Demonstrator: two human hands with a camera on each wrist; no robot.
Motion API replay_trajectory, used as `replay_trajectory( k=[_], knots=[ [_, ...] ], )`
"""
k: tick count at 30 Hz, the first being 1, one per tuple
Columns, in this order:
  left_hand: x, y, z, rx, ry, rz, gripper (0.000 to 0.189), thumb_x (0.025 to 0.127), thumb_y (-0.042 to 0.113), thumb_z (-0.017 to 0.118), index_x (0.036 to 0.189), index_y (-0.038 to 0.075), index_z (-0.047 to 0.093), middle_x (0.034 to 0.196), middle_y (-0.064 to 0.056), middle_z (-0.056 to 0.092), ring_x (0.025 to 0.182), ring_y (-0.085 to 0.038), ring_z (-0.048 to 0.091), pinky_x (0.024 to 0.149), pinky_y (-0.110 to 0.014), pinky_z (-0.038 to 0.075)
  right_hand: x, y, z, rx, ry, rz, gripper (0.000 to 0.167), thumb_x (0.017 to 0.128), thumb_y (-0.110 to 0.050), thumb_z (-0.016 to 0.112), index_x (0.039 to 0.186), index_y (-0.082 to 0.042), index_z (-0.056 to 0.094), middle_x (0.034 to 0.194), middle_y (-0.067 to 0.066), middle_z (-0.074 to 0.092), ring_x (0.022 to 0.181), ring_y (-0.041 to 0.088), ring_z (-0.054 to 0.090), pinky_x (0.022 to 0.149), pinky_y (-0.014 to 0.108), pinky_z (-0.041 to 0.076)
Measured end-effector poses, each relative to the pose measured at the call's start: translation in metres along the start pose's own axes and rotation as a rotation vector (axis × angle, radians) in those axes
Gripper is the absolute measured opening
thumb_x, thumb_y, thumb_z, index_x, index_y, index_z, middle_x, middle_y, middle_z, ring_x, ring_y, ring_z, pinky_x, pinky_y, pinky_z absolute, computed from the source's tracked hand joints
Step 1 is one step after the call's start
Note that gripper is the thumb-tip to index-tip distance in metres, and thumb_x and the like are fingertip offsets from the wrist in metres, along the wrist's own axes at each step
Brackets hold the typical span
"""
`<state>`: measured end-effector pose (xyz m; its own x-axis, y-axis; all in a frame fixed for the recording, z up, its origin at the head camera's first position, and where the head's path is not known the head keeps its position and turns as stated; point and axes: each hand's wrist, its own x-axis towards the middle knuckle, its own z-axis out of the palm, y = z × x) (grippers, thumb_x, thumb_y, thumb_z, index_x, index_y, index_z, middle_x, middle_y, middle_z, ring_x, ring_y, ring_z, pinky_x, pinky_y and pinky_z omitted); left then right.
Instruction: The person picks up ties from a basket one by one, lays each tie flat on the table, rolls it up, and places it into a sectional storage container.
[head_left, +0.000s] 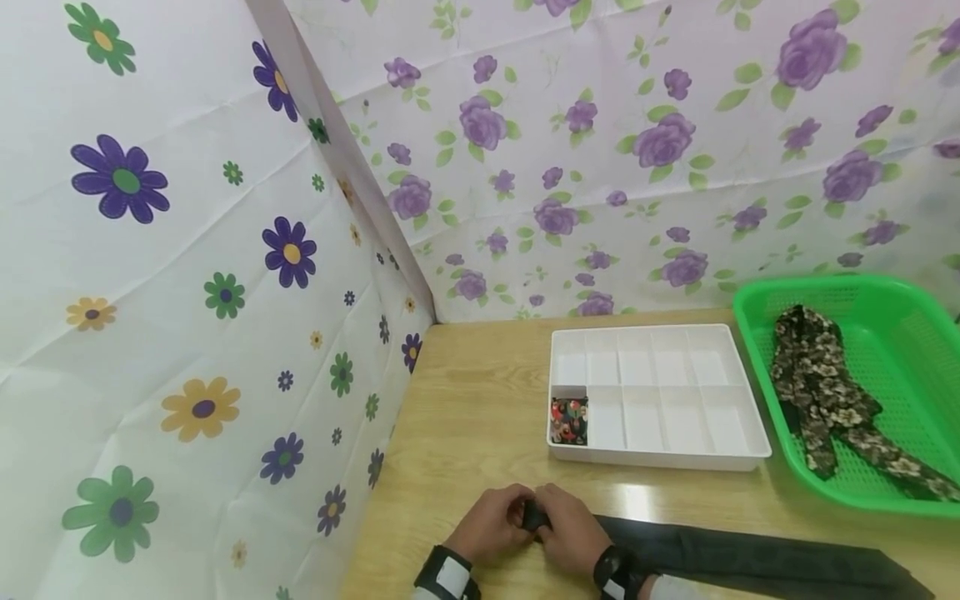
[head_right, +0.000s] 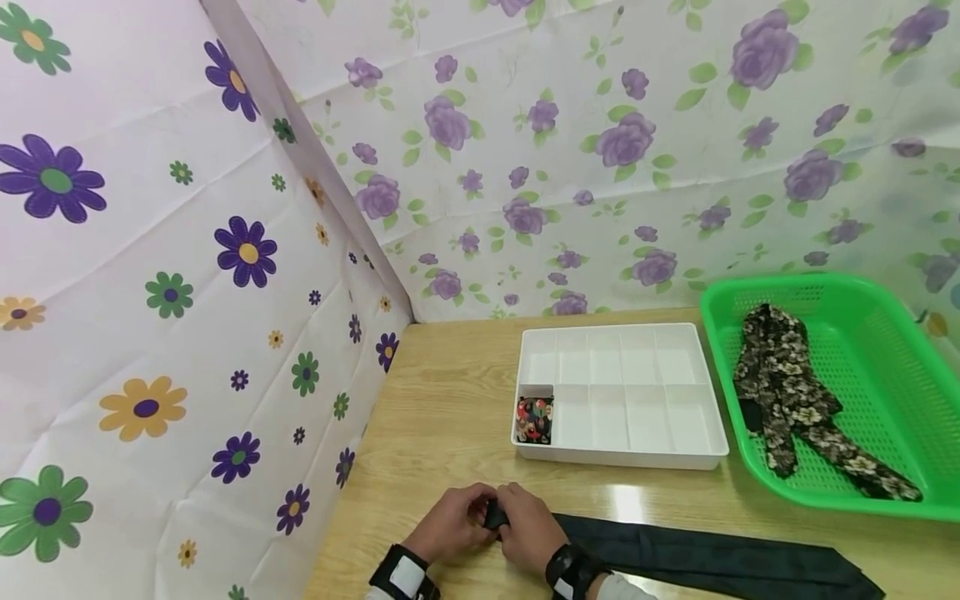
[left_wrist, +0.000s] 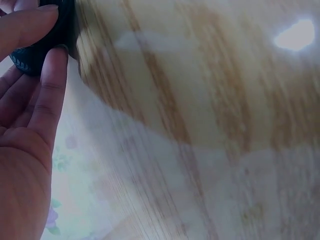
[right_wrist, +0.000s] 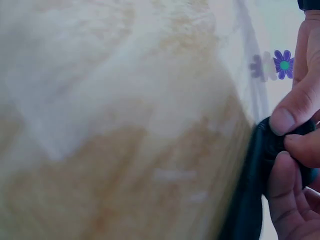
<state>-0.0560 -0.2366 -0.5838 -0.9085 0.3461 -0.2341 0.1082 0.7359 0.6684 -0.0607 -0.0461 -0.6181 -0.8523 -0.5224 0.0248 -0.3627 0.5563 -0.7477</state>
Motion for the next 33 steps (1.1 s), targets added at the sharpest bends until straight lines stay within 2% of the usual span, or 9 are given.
replay_trajectory(
  k=[6,9,11,14,18,21,24,27,33],
  knots=[
    [0.001,0.001,0.000,-0.008,-0.003,-0.002,0.045,0.082,0.008,0.086,0.122,0.015,0.069,0.095,0.009,0.069,0.081,-0.001,0.062,0.075,-0.020,0.052,-0.005,0.005,0.005,0.104,0.113,-0.003,0.035,0.079,0.002,0.076,0.085,-0.021,0.051,0.084,-0.010,0.051,0.075,0.003,0.047,0.065,0.020,0.039],
    [0.001,0.001,0.000,0.002,0.004,0.004,0.043,0.082,0.009,0.087,0.121,0.016,0.070,0.095,0.009,0.070,0.082,-0.001,0.062,0.075,-0.020,0.052,-0.007,0.007,0.007,0.144,0.141,-0.003,0.035,0.079,0.003,0.076,0.086,-0.020,0.051,0.082,-0.010,0.050,0.073,0.002,0.048,0.063,0.020,0.039],
    [0.002,0.002,0.000,0.021,0.011,0.013,0.041,0.081,0.010,0.087,0.119,0.016,0.071,0.094,0.009,0.071,0.081,-0.001,0.062,0.074,-0.020,0.052,-0.007,0.007,0.005,0.165,0.125,0.009,0.034,0.079,0.002,0.077,0.086,-0.020,0.052,0.082,-0.009,0.051,0.073,0.002,0.049,0.062,0.020,0.040],
    [0.003,0.003,-0.001,0.056,0.018,0.021,0.038,0.080,0.011,0.088,0.114,0.017,0.072,0.092,0.009,0.071,0.078,0.000,0.061,0.073,-0.020,0.052,-0.005,0.005,-0.002,0.158,0.048,0.048,0.032,0.080,-0.004,0.080,0.086,-0.020,0.053,0.083,-0.008,0.053,0.074,0.005,0.049,0.063,0.022,0.038],
    [0.004,0.004,-0.001,0.107,0.020,0.042,0.038,0.078,0.010,0.089,0.113,0.015,0.073,0.091,0.008,0.072,0.078,0.001,0.060,0.072,-0.018,0.050,0.002,-0.005,-0.016,0.017,-0.065,0.045,0.031,0.078,-0.018,0.085,0.088,-0.022,0.056,0.087,-0.008,0.052,0.075,0.008,0.048,0.065,0.024,0.037],
    [0.003,0.005,-0.001,0.149,0.027,0.072,0.042,0.077,0.009,0.089,0.116,0.014,0.074,0.094,0.008,0.073,0.079,0.002,0.059,0.072,-0.017,0.050,0.005,-0.013,-0.025,-0.077,-0.102,0.011,0.029,0.076,-0.021,0.086,0.094,-0.021,0.063,0.090,-0.008,0.054,0.076,0.008,0.050,0.065,0.026,0.042],
    [0.003,0.005,-0.001,0.169,0.030,0.086,0.045,0.077,0.008,0.089,0.119,0.013,0.073,0.095,0.007,0.073,0.079,0.002,0.058,0.072,-0.017,0.049,0.007,-0.018,-0.027,-0.097,-0.105,-0.018,0.031,0.077,-0.017,0.084,0.103,-0.019,0.068,0.093,-0.008,0.060,0.081,0.007,0.056,0.071,0.030,0.051],
    [0.003,0.006,0.000,0.165,0.026,0.077,0.045,0.077,0.009,0.089,0.119,0.013,0.073,0.096,0.008,0.072,0.079,0.002,0.057,0.072,-0.018,0.049,0.007,-0.014,-0.021,-0.092,-0.097,-0.032,0.029,0.078,-0.012,0.083,0.102,-0.019,0.068,0.092,-0.009,0.062,0.083,0.006,0.057,0.075,0.031,0.052],
    [0.003,0.006,0.002,0.114,0.018,0.019,0.041,0.080,0.011,0.088,0.118,0.016,0.073,0.093,0.009,0.070,0.079,0.001,0.058,0.071,-0.020,0.050,0.003,0.000,-0.010,0.037,-0.016,0.037,0.030,0.078,-0.006,0.081,0.084,-0.021,0.055,0.080,-0.009,0.055,0.072,0.007,0.049,0.062,0.024,0.038]
  ],
)
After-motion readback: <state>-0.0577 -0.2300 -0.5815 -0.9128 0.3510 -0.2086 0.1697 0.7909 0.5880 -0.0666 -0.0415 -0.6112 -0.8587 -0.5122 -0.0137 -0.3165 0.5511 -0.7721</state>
